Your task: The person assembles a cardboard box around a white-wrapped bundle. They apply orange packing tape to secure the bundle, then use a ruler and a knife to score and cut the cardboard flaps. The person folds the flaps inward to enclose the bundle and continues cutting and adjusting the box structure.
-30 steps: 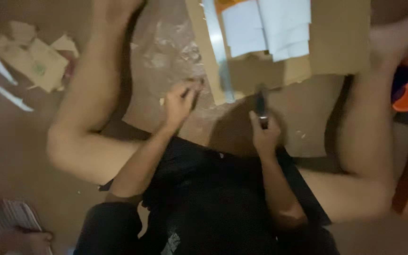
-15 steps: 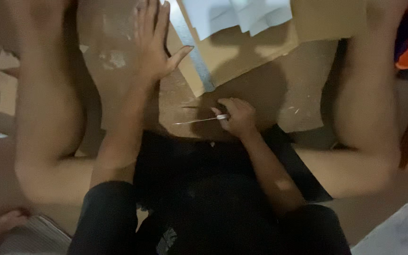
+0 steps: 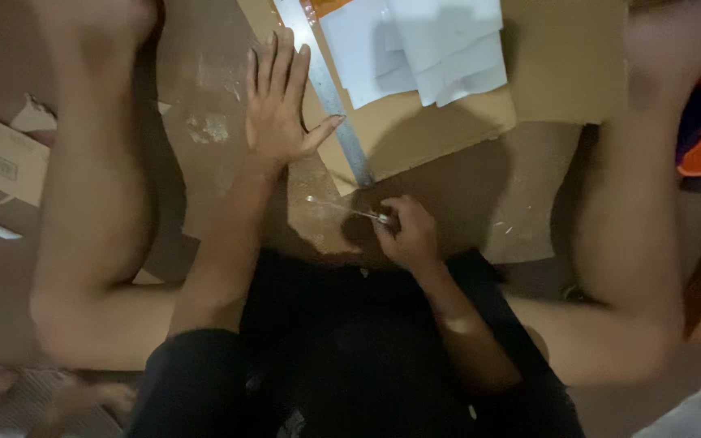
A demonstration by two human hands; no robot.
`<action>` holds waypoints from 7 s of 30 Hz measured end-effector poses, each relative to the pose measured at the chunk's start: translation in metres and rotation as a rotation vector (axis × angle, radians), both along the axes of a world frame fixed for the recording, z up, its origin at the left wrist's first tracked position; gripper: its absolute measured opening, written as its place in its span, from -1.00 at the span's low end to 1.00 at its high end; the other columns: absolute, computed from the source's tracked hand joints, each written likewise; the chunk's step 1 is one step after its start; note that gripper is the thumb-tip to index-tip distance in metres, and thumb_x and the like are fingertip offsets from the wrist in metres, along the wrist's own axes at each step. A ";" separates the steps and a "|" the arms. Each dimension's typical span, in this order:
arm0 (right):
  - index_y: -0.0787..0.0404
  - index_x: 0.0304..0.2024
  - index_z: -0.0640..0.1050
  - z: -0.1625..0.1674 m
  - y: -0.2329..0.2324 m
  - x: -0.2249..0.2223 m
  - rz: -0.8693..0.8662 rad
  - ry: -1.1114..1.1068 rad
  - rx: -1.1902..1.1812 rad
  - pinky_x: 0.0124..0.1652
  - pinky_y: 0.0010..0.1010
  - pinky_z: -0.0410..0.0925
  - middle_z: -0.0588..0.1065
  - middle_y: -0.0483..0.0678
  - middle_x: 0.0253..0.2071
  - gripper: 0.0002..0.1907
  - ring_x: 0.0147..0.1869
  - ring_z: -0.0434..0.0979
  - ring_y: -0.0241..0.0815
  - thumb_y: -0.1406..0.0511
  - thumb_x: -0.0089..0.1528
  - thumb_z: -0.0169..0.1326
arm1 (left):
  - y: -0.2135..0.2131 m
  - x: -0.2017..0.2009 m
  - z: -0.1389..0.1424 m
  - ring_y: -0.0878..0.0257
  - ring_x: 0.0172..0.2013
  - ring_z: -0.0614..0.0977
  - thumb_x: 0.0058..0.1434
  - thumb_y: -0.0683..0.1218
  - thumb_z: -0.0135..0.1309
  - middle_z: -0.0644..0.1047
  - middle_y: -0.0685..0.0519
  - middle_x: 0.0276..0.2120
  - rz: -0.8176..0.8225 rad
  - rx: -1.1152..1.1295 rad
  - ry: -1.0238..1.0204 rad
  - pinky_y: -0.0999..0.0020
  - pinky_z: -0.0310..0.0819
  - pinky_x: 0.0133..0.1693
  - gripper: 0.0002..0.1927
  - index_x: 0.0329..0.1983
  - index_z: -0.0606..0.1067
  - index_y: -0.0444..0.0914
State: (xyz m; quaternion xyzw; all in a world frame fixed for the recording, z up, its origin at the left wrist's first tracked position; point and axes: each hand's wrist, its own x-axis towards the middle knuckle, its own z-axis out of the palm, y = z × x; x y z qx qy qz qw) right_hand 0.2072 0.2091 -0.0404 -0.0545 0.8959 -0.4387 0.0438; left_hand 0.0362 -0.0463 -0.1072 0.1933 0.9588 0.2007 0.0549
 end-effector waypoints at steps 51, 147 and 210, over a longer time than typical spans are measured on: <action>0.34 0.47 0.24 0.053 -0.071 -0.131 0.105 0.003 0.397 -0.27 -0.14 0.44 0.47 0.19 -0.18 -0.36 -0.21 0.53 0.08 0.44 0.34 0.03 | -0.003 -0.008 0.009 -0.09 0.54 0.05 0.40 0.62 -0.09 0.07 -0.06 0.56 0.001 0.008 0.027 -0.29 -0.23 0.50 0.05 0.60 0.15 -0.24; 0.33 0.50 0.16 0.061 -0.065 -0.123 0.093 -0.103 0.380 -0.42 -0.31 0.39 0.48 0.16 -0.20 -0.30 -0.32 0.51 -0.07 0.47 0.33 0.04 | -0.002 -0.002 0.009 -0.11 0.49 0.10 0.38 0.63 -0.12 0.18 -0.11 0.50 -0.025 -0.006 0.083 -0.31 -0.17 0.44 0.05 0.55 0.22 -0.27; 0.31 0.48 0.23 0.061 -0.044 -0.143 0.205 -0.043 0.385 -0.19 -0.17 0.47 0.49 0.27 -0.04 -0.35 -0.09 0.60 0.12 0.44 0.35 0.09 | -0.006 0.009 -0.009 -0.16 0.34 0.33 0.35 0.49 0.08 0.39 -0.17 0.35 -0.049 0.117 0.086 -0.26 0.09 0.30 -0.10 0.47 0.37 -0.25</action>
